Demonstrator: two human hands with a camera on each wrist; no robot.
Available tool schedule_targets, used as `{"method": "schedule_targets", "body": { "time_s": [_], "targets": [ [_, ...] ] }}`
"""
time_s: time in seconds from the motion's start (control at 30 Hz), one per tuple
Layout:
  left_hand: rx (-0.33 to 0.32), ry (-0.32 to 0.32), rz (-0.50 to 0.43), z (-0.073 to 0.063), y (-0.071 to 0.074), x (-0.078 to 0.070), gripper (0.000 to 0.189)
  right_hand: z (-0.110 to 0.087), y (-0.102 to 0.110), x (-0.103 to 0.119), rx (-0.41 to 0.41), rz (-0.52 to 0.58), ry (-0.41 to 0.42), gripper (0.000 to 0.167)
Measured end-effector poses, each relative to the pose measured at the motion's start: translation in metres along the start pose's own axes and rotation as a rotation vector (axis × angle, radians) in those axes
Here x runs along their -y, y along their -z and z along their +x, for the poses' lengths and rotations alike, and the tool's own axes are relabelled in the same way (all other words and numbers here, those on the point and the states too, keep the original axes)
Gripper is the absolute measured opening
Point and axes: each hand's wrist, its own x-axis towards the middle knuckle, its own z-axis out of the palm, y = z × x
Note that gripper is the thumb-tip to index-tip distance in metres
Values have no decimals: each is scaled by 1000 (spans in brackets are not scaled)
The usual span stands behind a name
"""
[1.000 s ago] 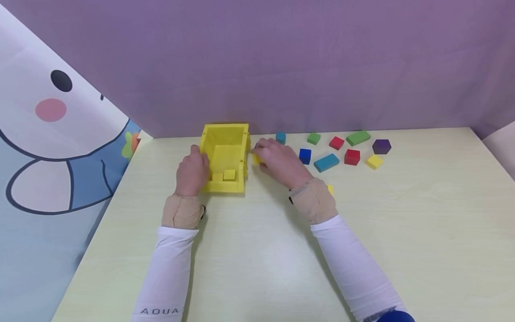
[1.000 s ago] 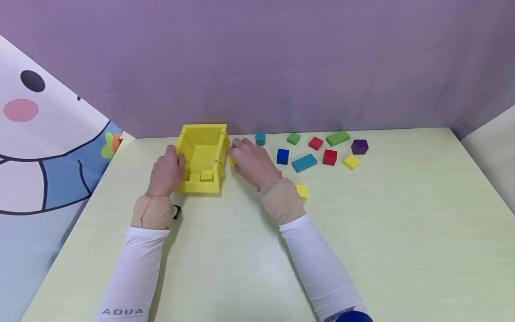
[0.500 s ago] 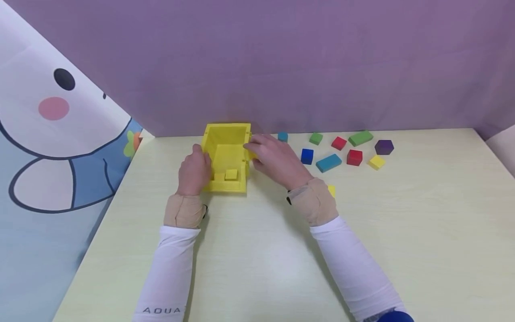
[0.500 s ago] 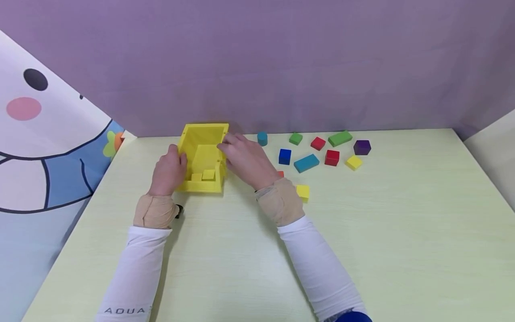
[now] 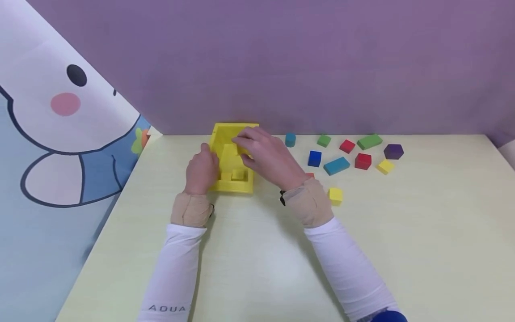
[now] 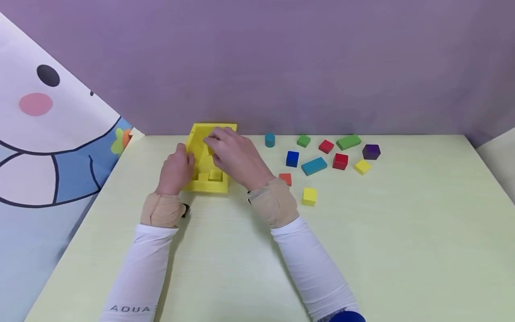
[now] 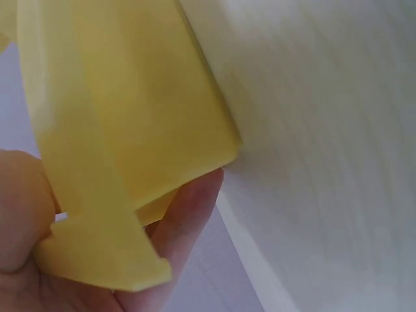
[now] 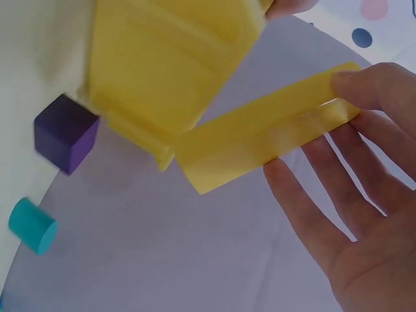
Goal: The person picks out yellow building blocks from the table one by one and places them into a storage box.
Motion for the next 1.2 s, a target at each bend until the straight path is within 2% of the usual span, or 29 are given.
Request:
{"method": "schedule_targets", "body": {
  "time_s": [0.27,0.57,0.73,1.0,1.2],
  "targets": [
    [-8,3,-5,1,-2,1,22,11,-5,9,-52,13,48,32],
    [-5,-26,-8,0,-1,3,24,22,-13,15,-1,15,54,33],
    [31,-35,-31,-1,2,3,27,25,-19,14,3,25,64,33],
    [161,-8,-77,0,10,2,30,28,-28,12,61,31,53,33],
    [185,9,-99,1,11,3,45,29,-36,10,107,9,43,34]
  ]
}}
